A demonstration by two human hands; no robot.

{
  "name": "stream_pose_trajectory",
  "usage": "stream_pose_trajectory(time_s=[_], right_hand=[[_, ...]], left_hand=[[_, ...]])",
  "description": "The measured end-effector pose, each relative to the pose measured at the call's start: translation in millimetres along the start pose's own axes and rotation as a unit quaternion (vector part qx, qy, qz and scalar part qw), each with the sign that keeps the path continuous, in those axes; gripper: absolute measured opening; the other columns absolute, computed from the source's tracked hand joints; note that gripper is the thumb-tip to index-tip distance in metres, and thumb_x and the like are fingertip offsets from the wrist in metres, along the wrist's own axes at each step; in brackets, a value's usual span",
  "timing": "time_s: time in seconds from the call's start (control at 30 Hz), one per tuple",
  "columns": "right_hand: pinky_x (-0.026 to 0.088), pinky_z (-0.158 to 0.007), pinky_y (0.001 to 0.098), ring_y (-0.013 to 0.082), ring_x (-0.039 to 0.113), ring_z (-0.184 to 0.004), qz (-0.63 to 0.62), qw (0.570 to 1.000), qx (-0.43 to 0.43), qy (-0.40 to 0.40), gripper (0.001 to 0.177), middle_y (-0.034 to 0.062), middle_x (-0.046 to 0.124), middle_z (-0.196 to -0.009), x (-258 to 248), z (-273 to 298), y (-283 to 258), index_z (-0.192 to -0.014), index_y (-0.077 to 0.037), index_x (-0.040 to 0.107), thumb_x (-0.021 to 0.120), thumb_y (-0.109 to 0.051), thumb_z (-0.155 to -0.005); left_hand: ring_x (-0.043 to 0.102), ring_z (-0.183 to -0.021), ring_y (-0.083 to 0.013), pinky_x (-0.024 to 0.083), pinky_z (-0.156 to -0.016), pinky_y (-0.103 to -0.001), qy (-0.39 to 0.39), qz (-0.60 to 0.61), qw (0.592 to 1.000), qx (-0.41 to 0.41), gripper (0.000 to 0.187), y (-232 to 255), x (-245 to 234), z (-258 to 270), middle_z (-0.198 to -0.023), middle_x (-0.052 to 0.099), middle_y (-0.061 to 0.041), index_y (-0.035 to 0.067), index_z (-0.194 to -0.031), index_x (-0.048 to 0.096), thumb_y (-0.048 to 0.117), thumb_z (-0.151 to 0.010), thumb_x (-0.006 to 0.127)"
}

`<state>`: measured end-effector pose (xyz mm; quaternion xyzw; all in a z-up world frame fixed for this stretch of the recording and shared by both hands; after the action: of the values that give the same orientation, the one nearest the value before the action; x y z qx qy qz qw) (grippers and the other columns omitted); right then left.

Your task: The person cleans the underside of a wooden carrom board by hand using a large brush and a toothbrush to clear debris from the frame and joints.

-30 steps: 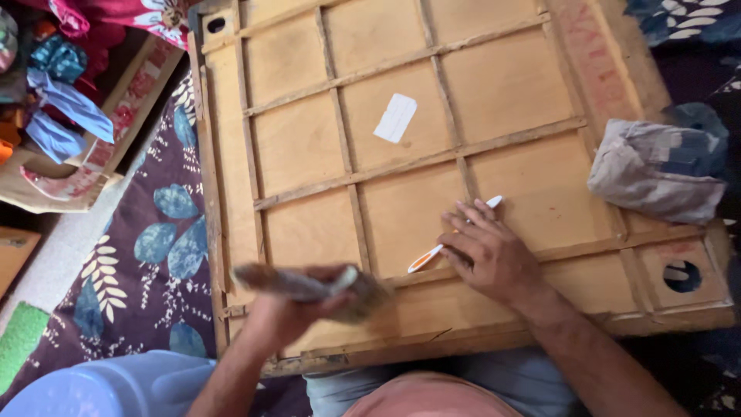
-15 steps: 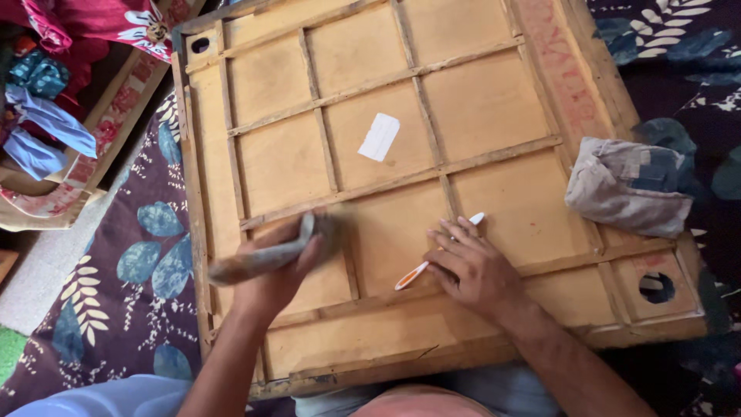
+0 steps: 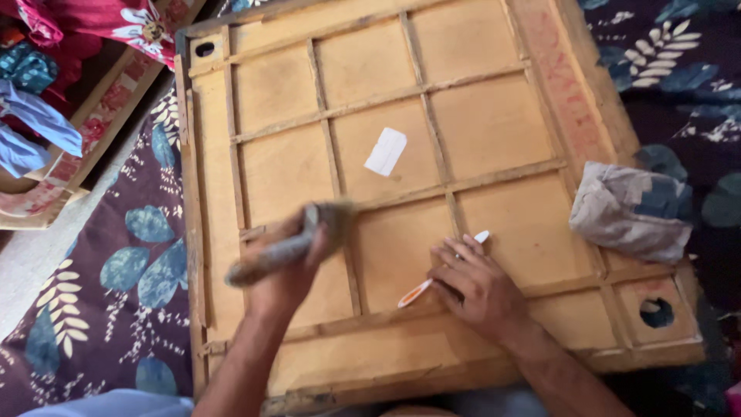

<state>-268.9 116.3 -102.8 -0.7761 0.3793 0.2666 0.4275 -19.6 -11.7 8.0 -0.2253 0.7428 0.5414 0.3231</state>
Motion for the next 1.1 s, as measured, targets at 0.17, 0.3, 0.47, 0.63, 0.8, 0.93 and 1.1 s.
stream_pose_trajectory(time_s=[0.17, 0.3, 0.47, 0.63, 0.8, 0.93, 1.1], right_hand=[[0.039, -0.114, 0.0522, 0.0353, 0.058, -0.130, -0.004, 1.000, 0.009, -0.019, 0.016, 0.0145, 0.070, -0.127, 1.5, -2.7, 1.4, -0.098, -0.010, 0.073, 0.073, -0.019, -0.084], [0.038, -0.114, 0.0523, 0.0348, 0.057, -0.131, -0.001, 0.999, 0.011, -0.032, 0.017, 0.0139, 0.069, -0.129, 0.8, -2.7, 1.0, -0.099, -0.010, 0.074, 0.073, -0.017, -0.083], [0.038, -0.114, 0.0521, 0.0343, 0.056, -0.131, 0.001, 1.000, 0.008, -0.023, 0.020, 0.0132, 0.068, -0.128, 3.6, -3.4, 1.9, -0.101, -0.011, 0.074, 0.075, -0.021, -0.084], [0.039, -0.113, 0.0521, 0.0345, 0.057, -0.131, -0.006, 1.000, 0.009, -0.027, 0.016, 0.0126, 0.069, -0.129, 3.9, -3.2, 3.9, -0.098, -0.012, 0.073, 0.074, -0.018, -0.084], [0.038, -0.114, 0.0528, 0.0366, 0.056, -0.131, -0.011, 0.999, 0.010, -0.040, 0.020, 0.0146, 0.068, -0.130, 2.6, -0.5, 5.9, -0.102, -0.010, 0.074, 0.074, -0.018, -0.083], [0.037, -0.113, 0.0529, 0.0369, 0.055, -0.131, -0.026, 0.999, 0.004, -0.031, 0.023, 0.0154, 0.067, -0.131, 5.1, 1.2, 9.8, -0.102, -0.010, 0.074, 0.075, -0.025, -0.085], [0.037, -0.113, 0.0535, 0.0373, 0.056, -0.130, -0.019, 0.999, 0.011, -0.040, 0.022, 0.0150, 0.068, -0.130, 7.8, 2.5, 10.1, -0.100, -0.010, 0.075, 0.074, -0.026, -0.085]], left_hand=[[0.077, -0.072, -0.0136, 0.061, -0.065, -0.030, -0.186, 0.051, 0.977, -0.087, 0.038, 0.1, -10.7, 23.6, -0.080, 0.082, -0.007, 0.007, -0.114, 0.078, 0.030, -0.085, 0.073], [0.079, -0.070, -0.0154, 0.063, -0.062, -0.032, -0.170, 0.048, 0.980, -0.092, 0.037, -24.7, -15.1, -1.9, -0.080, 0.082, -0.010, 0.004, -0.108, 0.079, 0.032, -0.084, 0.075], [0.078, -0.072, -0.0230, 0.062, -0.065, -0.038, -0.041, 0.001, 0.995, -0.093, 0.041, -45.4, 4.2, -102.3, -0.082, 0.078, -0.017, 0.003, -0.108, 0.079, 0.037, -0.084, 0.078], [0.078, -0.076, -0.0254, 0.060, -0.073, -0.039, 0.081, -0.027, 0.993, -0.086, 0.043, -44.0, 20.4, -186.1, -0.085, 0.078, -0.016, 0.005, -0.107, 0.080, 0.041, -0.083, 0.078], [0.075, -0.078, -0.0284, 0.058, -0.074, -0.042, 0.170, -0.024, 0.982, 0.076, 0.038, -29.3, 21.9, -180.3, -0.084, 0.076, -0.018, 0.004, -0.110, 0.079, 0.036, -0.089, 0.078], [0.077, -0.075, -0.0241, 0.060, -0.070, -0.039, -0.045, -0.054, 0.997, -0.005, 0.036, -26.4, 2.5, -146.8, -0.084, 0.078, -0.015, 0.008, -0.108, 0.080, 0.036, -0.085, 0.074], [0.079, -0.075, -0.0247, 0.065, -0.069, -0.039, -0.125, -0.056, 0.986, -0.095, 0.041, -32.1, -3.3, -170.0, -0.085, 0.078, -0.015, 0.004, -0.102, 0.079, 0.040, -0.082, 0.074]])
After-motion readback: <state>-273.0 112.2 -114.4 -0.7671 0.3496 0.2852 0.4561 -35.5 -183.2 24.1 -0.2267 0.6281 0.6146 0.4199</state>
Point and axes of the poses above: each hand's wrist, its own z-axis away from the middle knuckle, its own x-axis out of the palm, y = z × x, the point moved 2 cm from there along -z, towards the middle knuckle
